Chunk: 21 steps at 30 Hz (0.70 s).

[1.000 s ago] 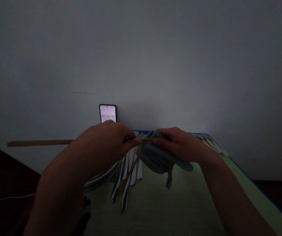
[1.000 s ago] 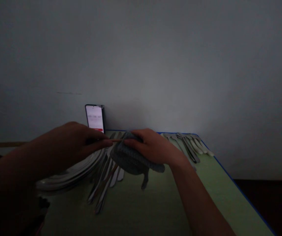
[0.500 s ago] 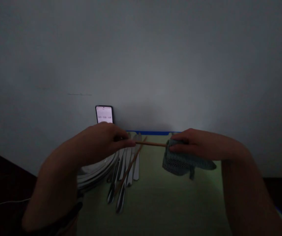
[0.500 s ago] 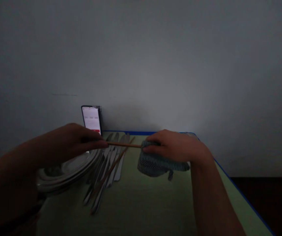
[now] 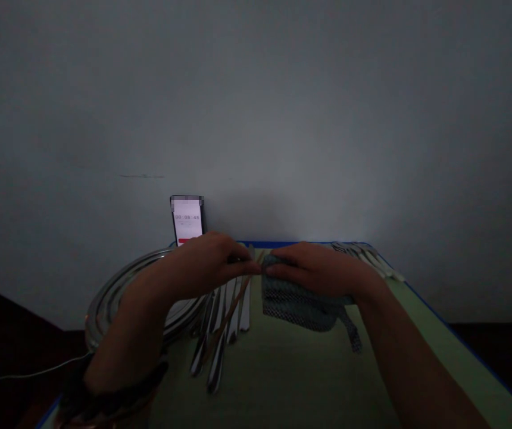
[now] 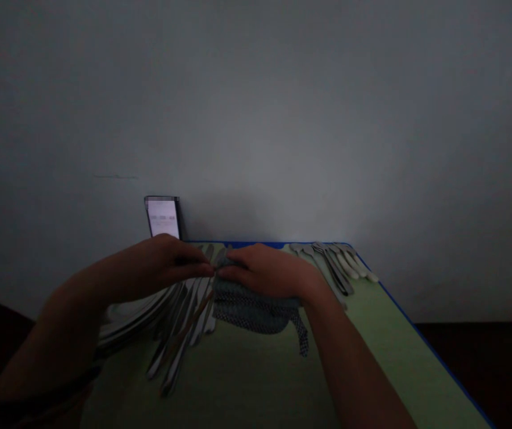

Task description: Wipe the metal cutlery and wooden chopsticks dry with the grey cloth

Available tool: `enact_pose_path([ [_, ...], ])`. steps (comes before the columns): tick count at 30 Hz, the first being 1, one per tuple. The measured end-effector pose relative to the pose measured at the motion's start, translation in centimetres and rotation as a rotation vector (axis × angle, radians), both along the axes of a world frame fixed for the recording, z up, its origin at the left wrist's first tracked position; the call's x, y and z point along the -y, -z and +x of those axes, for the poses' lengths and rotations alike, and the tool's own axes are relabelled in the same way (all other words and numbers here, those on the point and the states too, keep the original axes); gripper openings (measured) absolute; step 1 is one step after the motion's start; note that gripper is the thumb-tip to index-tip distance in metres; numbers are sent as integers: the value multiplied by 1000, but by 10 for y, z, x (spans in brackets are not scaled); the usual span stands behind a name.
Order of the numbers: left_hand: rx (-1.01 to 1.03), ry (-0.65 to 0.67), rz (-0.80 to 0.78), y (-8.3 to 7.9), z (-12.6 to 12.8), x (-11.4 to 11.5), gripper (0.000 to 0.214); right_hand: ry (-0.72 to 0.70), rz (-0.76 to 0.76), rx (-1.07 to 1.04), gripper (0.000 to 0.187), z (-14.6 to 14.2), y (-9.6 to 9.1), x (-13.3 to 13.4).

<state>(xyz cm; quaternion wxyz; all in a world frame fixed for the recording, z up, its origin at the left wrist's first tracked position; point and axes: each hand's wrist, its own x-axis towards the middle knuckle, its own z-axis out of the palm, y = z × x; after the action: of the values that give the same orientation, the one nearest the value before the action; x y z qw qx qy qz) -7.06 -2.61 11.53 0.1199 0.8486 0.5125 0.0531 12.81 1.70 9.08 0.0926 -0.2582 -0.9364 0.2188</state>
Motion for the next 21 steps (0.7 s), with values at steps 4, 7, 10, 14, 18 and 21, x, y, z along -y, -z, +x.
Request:
enact_pose_path([
  [4, 39, -49, -43, 5, -14, -2, 45, 4, -100, 28, 35, 15, -4, -4],
  [7, 47, -84, -22, 9, -23, -2, 46, 48, -131, 57, 38, 25, -5, -6],
  [10, 16, -89, 24, 10, -27, -2, 48, 98, -66, 80, 40, 24, -4, -6],
  [14, -27, -120, 66, 6, -28, -2, 48, 146, 12, 64, 36, 14, -3, -2],
  [18, -43, -100, 61, 5, -20, -2, 47, 121, 40, 18, 32, 6, -2, 2],
  [21, -51, -76, 61, 6, -11, -3, 46, 70, 41, -17, 29, 3, 0, 1],
])
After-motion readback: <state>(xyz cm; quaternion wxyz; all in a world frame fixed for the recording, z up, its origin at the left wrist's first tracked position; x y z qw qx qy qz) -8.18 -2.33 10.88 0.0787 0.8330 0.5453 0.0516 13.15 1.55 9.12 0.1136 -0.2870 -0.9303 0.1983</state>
